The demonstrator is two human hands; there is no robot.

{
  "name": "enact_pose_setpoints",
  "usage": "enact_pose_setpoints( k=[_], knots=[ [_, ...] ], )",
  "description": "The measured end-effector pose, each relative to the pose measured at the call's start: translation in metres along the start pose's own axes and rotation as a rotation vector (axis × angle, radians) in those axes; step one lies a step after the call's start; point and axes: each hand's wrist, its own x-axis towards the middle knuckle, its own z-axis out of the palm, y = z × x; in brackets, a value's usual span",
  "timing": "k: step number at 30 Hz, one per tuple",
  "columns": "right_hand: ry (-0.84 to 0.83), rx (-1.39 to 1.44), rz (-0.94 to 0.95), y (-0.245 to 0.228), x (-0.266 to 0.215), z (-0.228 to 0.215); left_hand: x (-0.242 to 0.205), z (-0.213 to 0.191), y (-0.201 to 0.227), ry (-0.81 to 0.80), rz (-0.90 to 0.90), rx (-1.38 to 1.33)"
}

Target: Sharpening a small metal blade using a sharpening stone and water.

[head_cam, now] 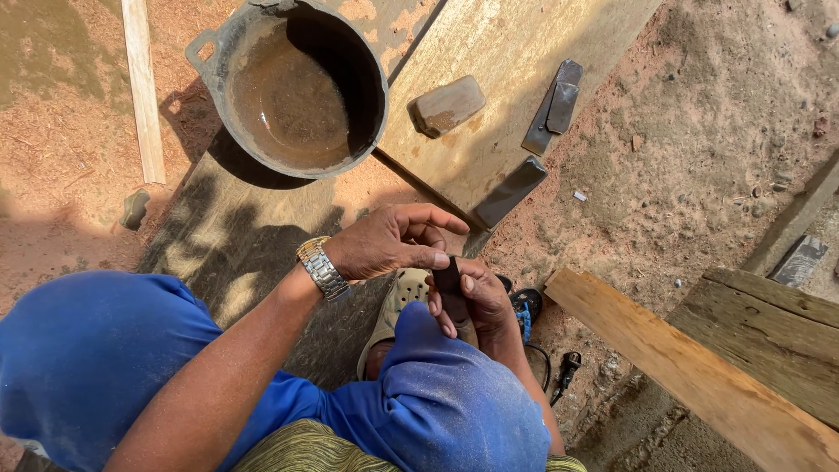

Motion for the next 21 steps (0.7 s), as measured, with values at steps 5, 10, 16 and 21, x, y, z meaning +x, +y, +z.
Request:
enact_pose_setpoints(
  k=[5, 10, 16, 21],
  knots=[
    [-0.001, -0.021, 0.012, 0.001, -0.003, -0.005, -0.001, 0.001, 0.006, 0.028, -0.026, 0.099],
    [-0.023, -0.048, 0.026, -0.005, 0.001, -0.005, -0.002, -0.005, 0.000, 0.048, -0.010, 0.082],
    [-0.036, -0.198, 0.114, -0.031, 0.033, 0.017, -0.040, 0.000, 0.042, 0.194, 0.055, 0.150],
    [0.261, -1.268, 0.008, -0.073, 0.122, 0.094, -0.129, 0.031, 0.139, 0.838, 0.356, 1.508]
  ],
)
